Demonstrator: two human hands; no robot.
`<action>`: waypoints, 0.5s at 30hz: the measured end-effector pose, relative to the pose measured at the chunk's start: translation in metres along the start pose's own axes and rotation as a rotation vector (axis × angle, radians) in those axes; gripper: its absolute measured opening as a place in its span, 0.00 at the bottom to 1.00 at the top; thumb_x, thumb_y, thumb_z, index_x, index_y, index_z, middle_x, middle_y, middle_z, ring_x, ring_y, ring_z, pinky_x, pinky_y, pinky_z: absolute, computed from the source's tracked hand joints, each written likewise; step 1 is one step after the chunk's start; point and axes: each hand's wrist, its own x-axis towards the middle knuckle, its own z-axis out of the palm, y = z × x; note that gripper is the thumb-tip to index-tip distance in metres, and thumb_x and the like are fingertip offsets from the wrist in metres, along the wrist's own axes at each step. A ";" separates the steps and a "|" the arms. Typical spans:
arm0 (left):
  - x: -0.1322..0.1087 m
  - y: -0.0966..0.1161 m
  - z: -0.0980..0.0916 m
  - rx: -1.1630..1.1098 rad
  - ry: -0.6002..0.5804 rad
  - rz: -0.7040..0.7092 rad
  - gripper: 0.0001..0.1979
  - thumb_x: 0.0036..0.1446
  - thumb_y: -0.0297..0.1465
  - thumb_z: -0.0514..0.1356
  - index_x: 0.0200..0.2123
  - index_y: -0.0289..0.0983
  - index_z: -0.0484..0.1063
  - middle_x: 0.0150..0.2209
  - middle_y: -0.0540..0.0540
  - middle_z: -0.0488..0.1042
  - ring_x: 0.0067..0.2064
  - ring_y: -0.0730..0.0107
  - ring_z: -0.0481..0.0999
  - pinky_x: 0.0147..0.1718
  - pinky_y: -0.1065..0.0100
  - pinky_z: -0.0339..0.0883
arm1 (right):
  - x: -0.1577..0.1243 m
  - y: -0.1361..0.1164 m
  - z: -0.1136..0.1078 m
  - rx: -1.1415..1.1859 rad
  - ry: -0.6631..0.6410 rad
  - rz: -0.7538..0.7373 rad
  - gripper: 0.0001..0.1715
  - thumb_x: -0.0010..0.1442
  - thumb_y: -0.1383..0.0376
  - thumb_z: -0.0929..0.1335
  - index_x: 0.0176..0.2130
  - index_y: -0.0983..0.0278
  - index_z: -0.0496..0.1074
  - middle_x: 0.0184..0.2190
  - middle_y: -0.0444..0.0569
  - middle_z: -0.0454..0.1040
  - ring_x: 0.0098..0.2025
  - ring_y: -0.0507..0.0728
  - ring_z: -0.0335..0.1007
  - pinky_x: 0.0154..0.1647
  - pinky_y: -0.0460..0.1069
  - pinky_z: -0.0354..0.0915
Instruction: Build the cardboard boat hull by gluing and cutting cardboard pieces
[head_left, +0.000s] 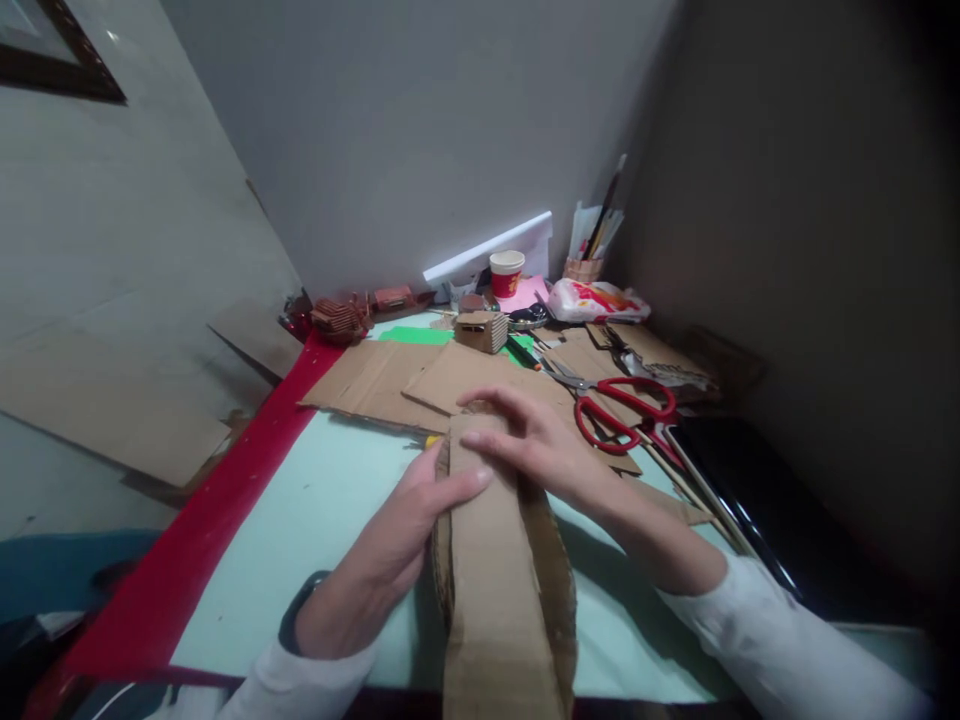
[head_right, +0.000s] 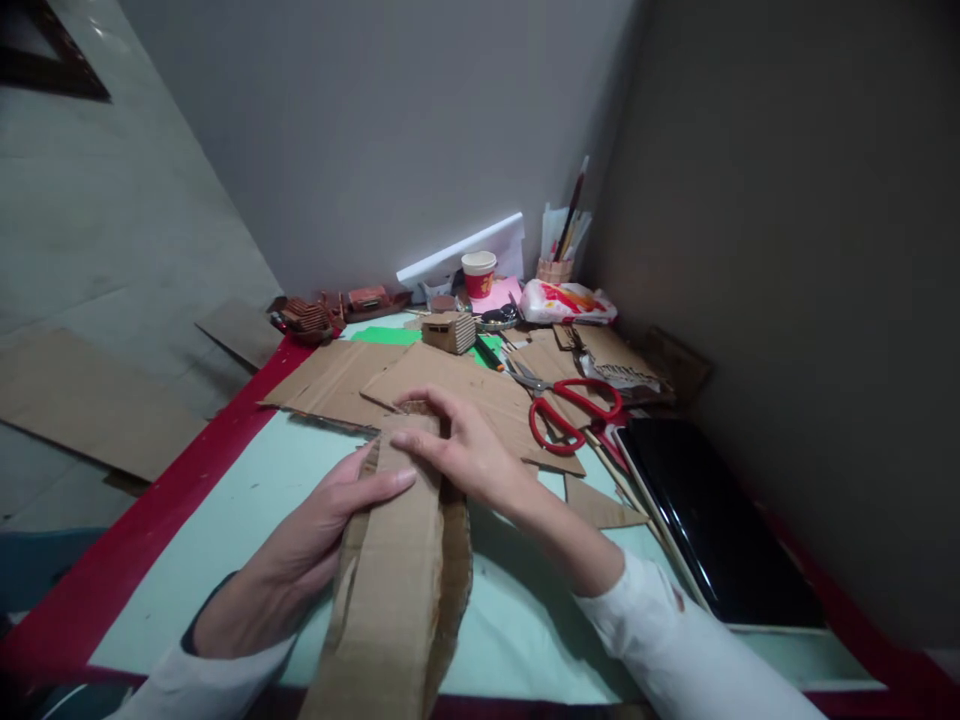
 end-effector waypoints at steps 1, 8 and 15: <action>0.000 0.000 0.001 -0.006 0.016 -0.003 0.24 0.57 0.28 0.65 0.58 0.37 0.69 0.49 0.39 0.80 0.45 0.58 0.80 0.43 0.63 0.71 | 0.000 0.001 -0.001 0.017 0.021 0.003 0.14 0.59 0.66 0.71 0.47 0.63 0.74 0.45 0.48 0.77 0.49 0.58 0.73 0.51 0.53 0.67; -0.007 -0.003 0.010 -0.061 0.089 -0.010 0.28 0.57 0.29 0.66 0.61 0.41 0.67 0.54 0.41 0.78 0.54 0.55 0.77 0.48 0.65 0.70 | -0.003 0.004 -0.010 0.116 0.158 -0.013 0.10 0.57 0.67 0.71 0.42 0.62 0.75 0.42 0.46 0.78 0.46 0.57 0.74 0.49 0.52 0.67; -0.034 -0.010 0.005 0.045 0.112 0.061 0.48 0.44 0.31 0.75 0.67 0.48 0.59 0.60 0.39 0.73 0.59 0.44 0.73 0.51 0.59 0.71 | 0.003 0.020 -0.026 0.174 0.462 -0.038 0.13 0.58 0.63 0.70 0.45 0.60 0.76 0.43 0.47 0.79 0.45 0.58 0.74 0.47 0.52 0.67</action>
